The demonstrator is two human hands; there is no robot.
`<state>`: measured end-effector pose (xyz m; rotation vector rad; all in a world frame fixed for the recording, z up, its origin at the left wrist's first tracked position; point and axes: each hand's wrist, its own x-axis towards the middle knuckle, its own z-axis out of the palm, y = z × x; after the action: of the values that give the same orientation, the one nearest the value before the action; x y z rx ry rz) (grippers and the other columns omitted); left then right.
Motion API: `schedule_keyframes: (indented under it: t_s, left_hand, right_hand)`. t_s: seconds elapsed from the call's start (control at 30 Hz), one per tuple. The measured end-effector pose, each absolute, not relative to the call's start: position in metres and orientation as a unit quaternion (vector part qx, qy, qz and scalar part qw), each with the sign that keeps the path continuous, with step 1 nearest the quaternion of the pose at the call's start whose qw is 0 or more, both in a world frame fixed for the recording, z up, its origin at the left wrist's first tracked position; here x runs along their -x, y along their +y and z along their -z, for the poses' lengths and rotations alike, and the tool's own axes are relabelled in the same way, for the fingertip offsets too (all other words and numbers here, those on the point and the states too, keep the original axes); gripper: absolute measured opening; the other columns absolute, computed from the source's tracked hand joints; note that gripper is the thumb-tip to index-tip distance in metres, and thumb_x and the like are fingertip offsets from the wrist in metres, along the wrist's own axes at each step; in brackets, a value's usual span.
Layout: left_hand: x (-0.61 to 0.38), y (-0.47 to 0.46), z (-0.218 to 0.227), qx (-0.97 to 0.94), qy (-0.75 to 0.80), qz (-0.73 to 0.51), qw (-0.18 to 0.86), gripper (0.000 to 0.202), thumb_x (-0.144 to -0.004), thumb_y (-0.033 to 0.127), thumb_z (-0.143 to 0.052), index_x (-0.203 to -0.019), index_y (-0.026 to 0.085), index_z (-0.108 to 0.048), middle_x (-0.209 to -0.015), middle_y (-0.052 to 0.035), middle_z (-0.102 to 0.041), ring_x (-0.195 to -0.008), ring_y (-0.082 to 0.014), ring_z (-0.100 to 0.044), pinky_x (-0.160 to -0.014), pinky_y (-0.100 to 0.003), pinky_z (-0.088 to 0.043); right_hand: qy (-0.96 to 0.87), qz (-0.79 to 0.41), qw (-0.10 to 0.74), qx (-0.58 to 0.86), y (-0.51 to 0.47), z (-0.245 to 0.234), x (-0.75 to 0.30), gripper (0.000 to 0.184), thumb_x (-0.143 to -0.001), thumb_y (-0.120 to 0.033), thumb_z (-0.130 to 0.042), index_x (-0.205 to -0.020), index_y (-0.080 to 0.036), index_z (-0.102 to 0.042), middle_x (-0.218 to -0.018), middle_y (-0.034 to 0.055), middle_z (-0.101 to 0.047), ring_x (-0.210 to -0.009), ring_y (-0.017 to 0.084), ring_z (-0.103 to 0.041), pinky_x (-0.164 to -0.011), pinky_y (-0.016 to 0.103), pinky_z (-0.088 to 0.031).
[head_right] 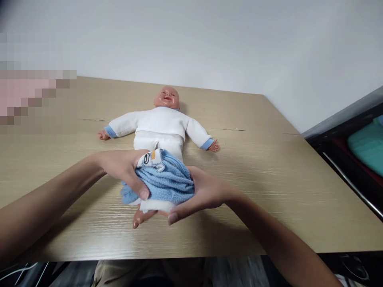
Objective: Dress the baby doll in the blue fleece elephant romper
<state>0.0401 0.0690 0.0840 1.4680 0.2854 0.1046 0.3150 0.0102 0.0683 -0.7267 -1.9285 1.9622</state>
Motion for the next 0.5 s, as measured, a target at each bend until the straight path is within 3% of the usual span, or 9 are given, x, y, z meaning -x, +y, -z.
schedule_keyframes:
  t_s: [0.13,0.23,0.4,0.5]
  left_hand:
    - [-0.035,0.073,-0.075,-0.656,0.144,-0.094,0.735,0.028,-0.089,0.039,-0.098,-0.107,0.02,-0.087,-0.104,-0.0028,-0.089,-0.099,-0.0197,-0.083,-0.095,-0.025,-0.067]
    - [-0.033,0.075,-0.066,-0.632,0.171,-0.11,0.748,0.039,-0.093,0.051,-0.094,-0.113,0.018,-0.086,-0.106,-0.0061,-0.089,-0.098,-0.0219,-0.083,-0.096,-0.028,-0.068]
    - [-0.034,0.076,-0.058,-0.606,0.199,-0.141,0.757,0.047,-0.095,0.058,-0.09,-0.122,0.02,-0.085,-0.108,-0.0062,-0.088,-0.105,-0.0226,-0.082,-0.097,-0.029,-0.067]
    - [-0.034,0.077,-0.056,-0.619,0.212,-0.157,0.74,0.058,-0.092,0.067,-0.09,-0.126,0.02,-0.084,-0.112,-0.0068,-0.088,-0.109,-0.0249,-0.081,-0.101,-0.033,-0.066]
  right_hand:
    - [-0.64,-0.676,0.194,0.308,0.007,-0.066,-0.315,0.042,-0.092,-0.049,-0.095,-0.113,-0.017,-0.079,-0.102,0.0054,-0.078,-0.091,0.02,-0.071,-0.083,0.031,-0.06]
    - [-0.62,-0.662,0.281,0.313,0.006,-0.049,-0.315,0.038,-0.094,-0.052,-0.092,-0.097,-0.017,-0.078,-0.091,0.0024,-0.073,-0.08,0.017,-0.065,-0.076,0.028,-0.056]
    - [-0.56,-0.654,0.362,0.357,0.005,-0.029,-0.31,0.038,-0.095,-0.055,-0.091,-0.11,-0.021,-0.083,-0.106,0.0044,-0.079,-0.095,0.021,-0.07,-0.09,0.031,-0.059]
    - [-0.513,-0.675,0.387,0.363,0.003,-0.028,-0.306,0.037,-0.093,-0.058,-0.091,-0.106,-0.023,-0.084,-0.102,0.0037,-0.077,-0.092,0.021,-0.068,-0.088,0.031,-0.058]
